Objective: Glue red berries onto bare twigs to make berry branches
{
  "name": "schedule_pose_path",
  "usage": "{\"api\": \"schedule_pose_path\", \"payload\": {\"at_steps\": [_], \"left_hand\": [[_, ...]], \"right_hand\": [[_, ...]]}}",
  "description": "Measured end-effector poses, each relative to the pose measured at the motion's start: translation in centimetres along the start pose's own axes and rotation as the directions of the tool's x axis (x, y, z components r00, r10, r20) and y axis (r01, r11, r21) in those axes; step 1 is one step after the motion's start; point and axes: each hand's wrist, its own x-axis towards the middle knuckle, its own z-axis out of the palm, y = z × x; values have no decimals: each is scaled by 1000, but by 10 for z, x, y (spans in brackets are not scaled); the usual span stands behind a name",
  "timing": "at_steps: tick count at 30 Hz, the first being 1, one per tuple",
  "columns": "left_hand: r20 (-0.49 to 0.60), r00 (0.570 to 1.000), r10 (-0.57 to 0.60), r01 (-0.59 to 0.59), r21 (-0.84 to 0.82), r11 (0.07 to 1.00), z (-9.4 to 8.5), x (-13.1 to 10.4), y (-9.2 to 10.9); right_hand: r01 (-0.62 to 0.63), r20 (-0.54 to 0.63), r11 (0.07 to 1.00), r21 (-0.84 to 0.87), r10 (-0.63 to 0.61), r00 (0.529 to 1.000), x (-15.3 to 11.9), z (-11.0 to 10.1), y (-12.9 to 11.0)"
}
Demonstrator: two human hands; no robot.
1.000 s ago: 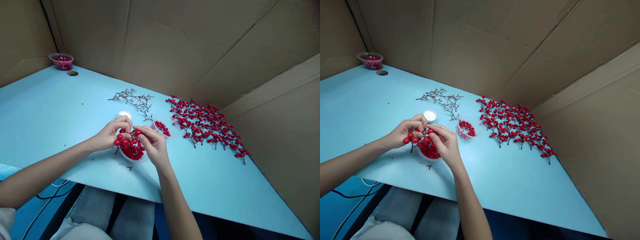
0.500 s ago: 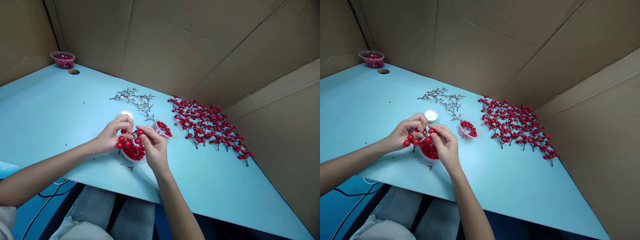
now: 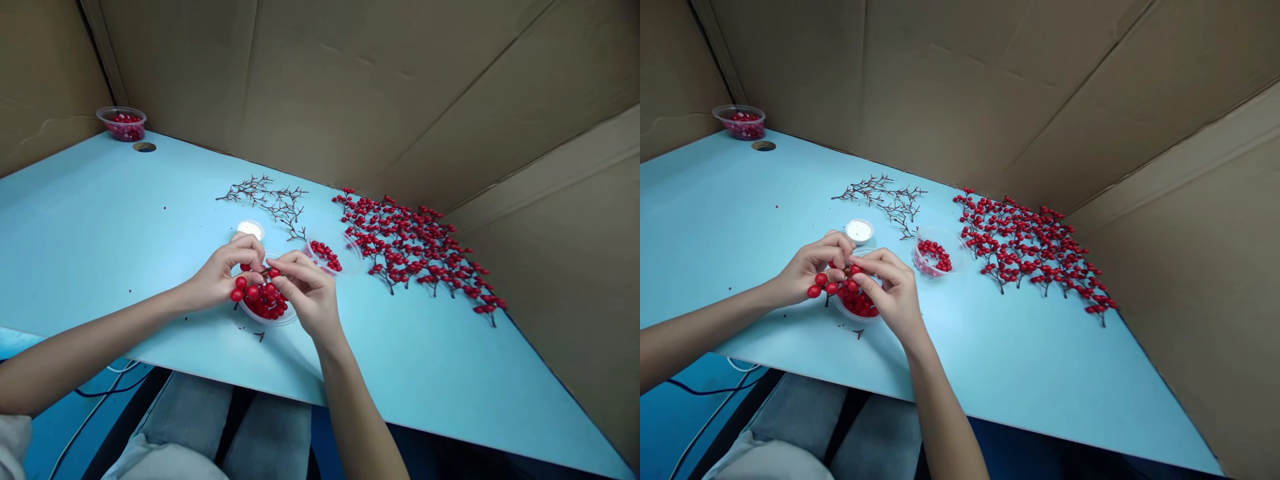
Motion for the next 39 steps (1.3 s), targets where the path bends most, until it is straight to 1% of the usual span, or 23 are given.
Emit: {"api": "schedule_pose_path", "payload": {"at_steps": [4, 7, 16, 23, 27, 29, 30, 31, 32, 33, 34, 35, 36, 37, 39], "left_hand": [[18, 1000, 4, -5, 12, 1000, 0, 0, -1], [36, 999, 6, -7, 20, 1000, -1, 0, -1], [74, 997, -16, 15, 11, 1000, 0, -1, -1], [85, 996, -29, 29, 4, 1000, 0, -1, -2], [87, 994, -70, 67, 34, 997, 0, 0, 0], [61, 995, -78, 76, 32, 997, -1, 1, 0], [36, 996, -80, 79, 25, 997, -1, 2, -1], [3, 996, -84, 84, 18, 996, -2, 2, -2], [-35, 995, -94, 94, 13, 995, -3, 3, -2], [-74, 991, -107, 109, 17, 994, -4, 4, -3], [-108, 987, -121, 125, 31, 992, -6, 5, -4], [-136, 982, -133, 142, 56, 988, -7, 6, -5], [-157, 978, -138, 154, 90, 984, -9, 6, -5], [-171, 976, -135, 158, 130, 979, -10, 7, -5], [-185, 976, -116, 154, 208, 966, -11, 7, -5]], "right_hand": [[-96, 34, 984, 149, 92, 995, 1, -4, 3], [-173, 75, 961, 214, 161, 984, 2, -6, 3], [-303, 171, 917, 258, 265, 949, 3, -7, 2], [-348, 186, 892, 288, 304, 934, 3, -6, 3], [-319, 180, 910, 266, 278, 944, 3, -6, 4], [-275, 172, 945, 174, 246, 954, 3, -8, 4], [-238, 149, 967, 91, 223, 963, 4, -10, 4], [-192, 101, 981, -25, 193, 976, 5, -12, 4], [-144, 38, 975, -170, 153, 987, 6, -14, 5], [-106, -18, 939, -328, 105, 994, 7, -16, 5], [-79, -54, 873, -481, 61, 997, 7, -18, 7], [-66, -62, 786, -614, 35, 997, 8, -19, 9], [-60, -43, 694, -717, 43, 998, 8, -20, 11], [-56, -8, 609, -791, 82, 997, 7, -21, 13], [-50, 50, 471, -881, 197, 979, 6, -20, 18]]}}
